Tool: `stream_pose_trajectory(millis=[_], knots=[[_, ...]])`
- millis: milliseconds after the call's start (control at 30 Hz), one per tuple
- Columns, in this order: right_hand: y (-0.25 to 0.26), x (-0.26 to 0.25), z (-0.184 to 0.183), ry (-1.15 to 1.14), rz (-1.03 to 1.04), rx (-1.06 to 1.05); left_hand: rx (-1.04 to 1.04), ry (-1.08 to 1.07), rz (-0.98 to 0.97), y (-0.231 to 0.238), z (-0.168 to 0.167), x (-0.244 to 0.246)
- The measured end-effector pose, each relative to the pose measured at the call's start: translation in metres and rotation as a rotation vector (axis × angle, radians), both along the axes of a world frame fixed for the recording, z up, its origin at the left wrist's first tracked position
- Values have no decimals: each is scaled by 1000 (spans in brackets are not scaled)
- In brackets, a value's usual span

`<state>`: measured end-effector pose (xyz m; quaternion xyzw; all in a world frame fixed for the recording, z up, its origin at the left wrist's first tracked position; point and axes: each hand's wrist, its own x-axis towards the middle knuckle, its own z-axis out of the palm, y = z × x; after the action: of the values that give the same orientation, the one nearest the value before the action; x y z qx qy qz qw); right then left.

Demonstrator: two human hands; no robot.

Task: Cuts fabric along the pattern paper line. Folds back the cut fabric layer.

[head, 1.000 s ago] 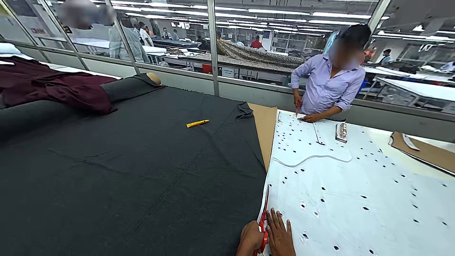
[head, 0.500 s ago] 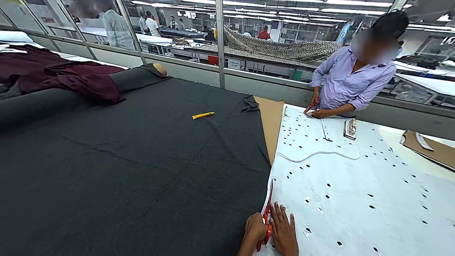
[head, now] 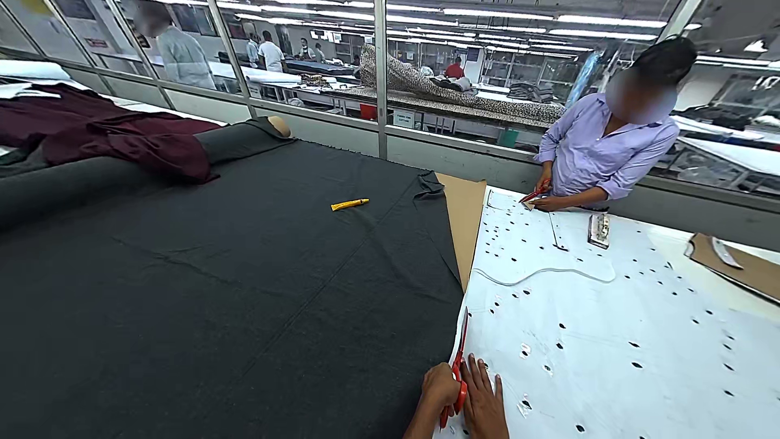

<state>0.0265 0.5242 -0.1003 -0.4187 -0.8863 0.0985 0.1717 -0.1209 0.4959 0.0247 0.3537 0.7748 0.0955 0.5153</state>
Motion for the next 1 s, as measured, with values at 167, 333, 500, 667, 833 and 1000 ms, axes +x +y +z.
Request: stream_pose_trajectory(millis=[167,333,500,667,833,1000], knots=[[1,0,-2,0,-3,16,-11,5,30,1,-5,0],[2,1,-4,-23,-1,-3,3,40,11,1,-12,-1],[1,0,4,-40,3,-46,19,2,17,3,-12,-3],[-1,1,6,-2,5,-18,20,-54,42,18,-7,-7],[-1,1,6,-3,9,-23,26,-52,73,23,-10,-6],[0,1,0,-8,-3,-5,28,-25,70,22,-14,-8]])
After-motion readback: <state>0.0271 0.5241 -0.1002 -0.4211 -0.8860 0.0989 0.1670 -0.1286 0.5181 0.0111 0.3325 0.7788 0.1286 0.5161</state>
